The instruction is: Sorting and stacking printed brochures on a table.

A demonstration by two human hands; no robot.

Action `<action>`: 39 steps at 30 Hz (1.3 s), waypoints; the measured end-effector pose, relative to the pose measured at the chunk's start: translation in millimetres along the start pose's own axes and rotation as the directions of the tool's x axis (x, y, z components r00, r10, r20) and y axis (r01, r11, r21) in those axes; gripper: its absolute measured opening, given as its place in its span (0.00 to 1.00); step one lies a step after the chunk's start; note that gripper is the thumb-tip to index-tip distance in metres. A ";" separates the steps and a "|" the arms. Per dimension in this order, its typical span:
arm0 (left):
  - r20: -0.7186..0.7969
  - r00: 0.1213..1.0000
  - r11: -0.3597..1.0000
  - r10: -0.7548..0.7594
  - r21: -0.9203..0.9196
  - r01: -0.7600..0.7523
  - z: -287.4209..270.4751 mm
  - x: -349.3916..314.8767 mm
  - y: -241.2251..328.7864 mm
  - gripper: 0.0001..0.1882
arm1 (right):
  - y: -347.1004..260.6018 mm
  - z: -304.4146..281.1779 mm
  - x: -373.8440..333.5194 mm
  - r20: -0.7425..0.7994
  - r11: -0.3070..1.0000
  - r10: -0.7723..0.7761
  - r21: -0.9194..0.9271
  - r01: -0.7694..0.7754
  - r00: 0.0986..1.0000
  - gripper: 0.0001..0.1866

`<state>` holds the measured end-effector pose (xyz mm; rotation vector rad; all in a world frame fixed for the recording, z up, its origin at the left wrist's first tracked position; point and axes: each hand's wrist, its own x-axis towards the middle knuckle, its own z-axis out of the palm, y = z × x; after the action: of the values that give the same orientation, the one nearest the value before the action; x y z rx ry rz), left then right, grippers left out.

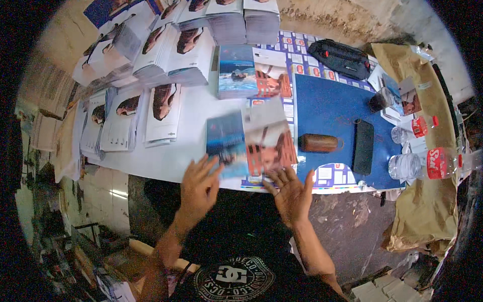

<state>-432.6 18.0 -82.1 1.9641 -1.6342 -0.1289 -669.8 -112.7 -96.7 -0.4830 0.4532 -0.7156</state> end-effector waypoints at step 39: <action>0.333 0.740 0.003 -0.584 -0.911 0.412 3.9 4.5 3.6 0.30 | 52.7 44.1 74.6 0.457 -0.667 -0.046 -0.676 0.313 0.888 0.35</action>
<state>-436.3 12.1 -82.4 1.2623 -0.2726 -1.0282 -569.1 -119.5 -107.8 -2.8261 0.8129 -0.3739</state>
